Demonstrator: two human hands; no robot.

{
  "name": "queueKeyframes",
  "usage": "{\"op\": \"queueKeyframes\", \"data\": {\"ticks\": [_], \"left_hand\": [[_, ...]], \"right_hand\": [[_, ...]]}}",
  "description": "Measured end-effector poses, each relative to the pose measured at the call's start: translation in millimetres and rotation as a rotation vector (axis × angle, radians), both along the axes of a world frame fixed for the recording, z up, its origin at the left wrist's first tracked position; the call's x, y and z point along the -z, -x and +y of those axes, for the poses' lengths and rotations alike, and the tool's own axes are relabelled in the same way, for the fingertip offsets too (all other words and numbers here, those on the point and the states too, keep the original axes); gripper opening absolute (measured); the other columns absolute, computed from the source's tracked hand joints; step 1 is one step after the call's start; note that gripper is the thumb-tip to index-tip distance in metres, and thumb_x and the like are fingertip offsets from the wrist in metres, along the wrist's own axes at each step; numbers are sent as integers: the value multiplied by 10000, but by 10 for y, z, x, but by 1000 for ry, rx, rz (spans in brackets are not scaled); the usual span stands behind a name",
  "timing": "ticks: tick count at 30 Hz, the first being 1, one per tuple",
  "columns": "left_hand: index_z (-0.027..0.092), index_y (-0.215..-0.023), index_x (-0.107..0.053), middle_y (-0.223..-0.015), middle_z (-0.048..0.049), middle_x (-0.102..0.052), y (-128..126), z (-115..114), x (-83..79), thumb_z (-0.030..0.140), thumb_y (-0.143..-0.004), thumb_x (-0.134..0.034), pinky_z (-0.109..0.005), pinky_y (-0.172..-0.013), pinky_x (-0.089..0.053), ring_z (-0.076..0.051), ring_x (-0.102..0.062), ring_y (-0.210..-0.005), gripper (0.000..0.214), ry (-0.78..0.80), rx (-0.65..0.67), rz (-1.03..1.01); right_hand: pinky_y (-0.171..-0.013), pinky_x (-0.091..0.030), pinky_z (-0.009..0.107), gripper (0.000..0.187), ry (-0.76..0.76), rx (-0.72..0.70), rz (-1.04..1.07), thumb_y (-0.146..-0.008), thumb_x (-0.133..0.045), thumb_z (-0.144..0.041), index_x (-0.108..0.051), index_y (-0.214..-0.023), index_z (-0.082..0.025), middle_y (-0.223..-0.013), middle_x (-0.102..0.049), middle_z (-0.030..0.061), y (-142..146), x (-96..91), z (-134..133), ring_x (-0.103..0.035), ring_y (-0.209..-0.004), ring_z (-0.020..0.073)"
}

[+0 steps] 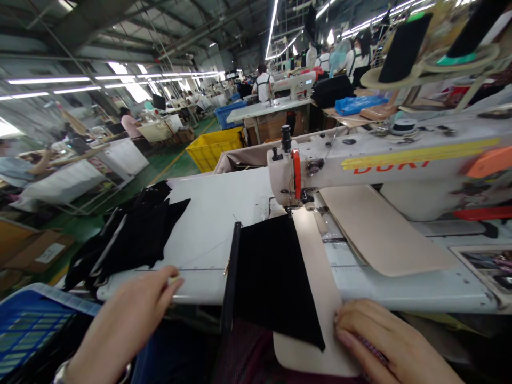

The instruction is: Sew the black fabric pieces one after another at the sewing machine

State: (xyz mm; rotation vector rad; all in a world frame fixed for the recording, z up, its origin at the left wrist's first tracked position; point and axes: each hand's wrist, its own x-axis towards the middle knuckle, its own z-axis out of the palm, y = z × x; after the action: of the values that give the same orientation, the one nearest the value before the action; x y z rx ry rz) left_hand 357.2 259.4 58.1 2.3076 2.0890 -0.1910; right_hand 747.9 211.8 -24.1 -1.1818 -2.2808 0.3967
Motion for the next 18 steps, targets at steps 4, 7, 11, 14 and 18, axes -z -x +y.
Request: {"op": "queueKeyframes", "data": {"ticks": [4, 7, 11, 14, 18], "left_hand": [[212, -1346, -457, -1392, -121, -458, -260, -164, 236, 408, -844, -551, -569, -1078, -308, -354, -385, -1300, 547, -264, 407, 23], [271, -1459, -290, -1491, -53, -345, -809, -271, 600, 185, -891, -456, -493, -1094, -344, -270, -347, -1341, 598, -114, 763, -40], [316, -1469, -257, -1435, -41, -426, -1080, -259, 860, 91, -908, -418, -420, -977, -459, -238, -495, -1148, 625, -59, 801, -102], [328, -1451, -303, -1376, -46, -484, -983, -213, 856, 68, -896, -433, -422, -964, -463, -235, -505, -1088, 626, -43, 795, -139], [329, -1439, -332, -1370, -47, -488, -910, -215, 770, 62, -855, -481, -431, -956, -474, -237, -510, -1072, 658, -35, 799, -173]], "right_hand": [[-833, -555, 312, 247, -169, 15, -131, -873, -549, -342, -615, -1098, -265, -1090, -656, 49, 33, 140, -21, -629, -990, 189], [-845, -561, 375, 532, -303, 27, -243, -772, -635, -502, -583, -1225, -227, -1238, -607, 86, 107, 219, -44, -597, -1089, 252], [-867, -551, 393, 720, -394, -27, -348, -726, -664, -533, -512, -1333, -178, -1343, -537, 93, 158, 325, -78, -559, -1154, 271], [-903, -531, 379, 579, -411, -33, -330, -781, -629, -419, -538, -1308, -198, -1336, -550, 51, 174, 386, -72, -559, -1153, 241], [-872, -539, 365, 391, -451, -36, -249, -869, -506, -351, -600, -1223, -216, -1235, -625, 12, 177, 393, -20, -601, -1078, 210]]}}
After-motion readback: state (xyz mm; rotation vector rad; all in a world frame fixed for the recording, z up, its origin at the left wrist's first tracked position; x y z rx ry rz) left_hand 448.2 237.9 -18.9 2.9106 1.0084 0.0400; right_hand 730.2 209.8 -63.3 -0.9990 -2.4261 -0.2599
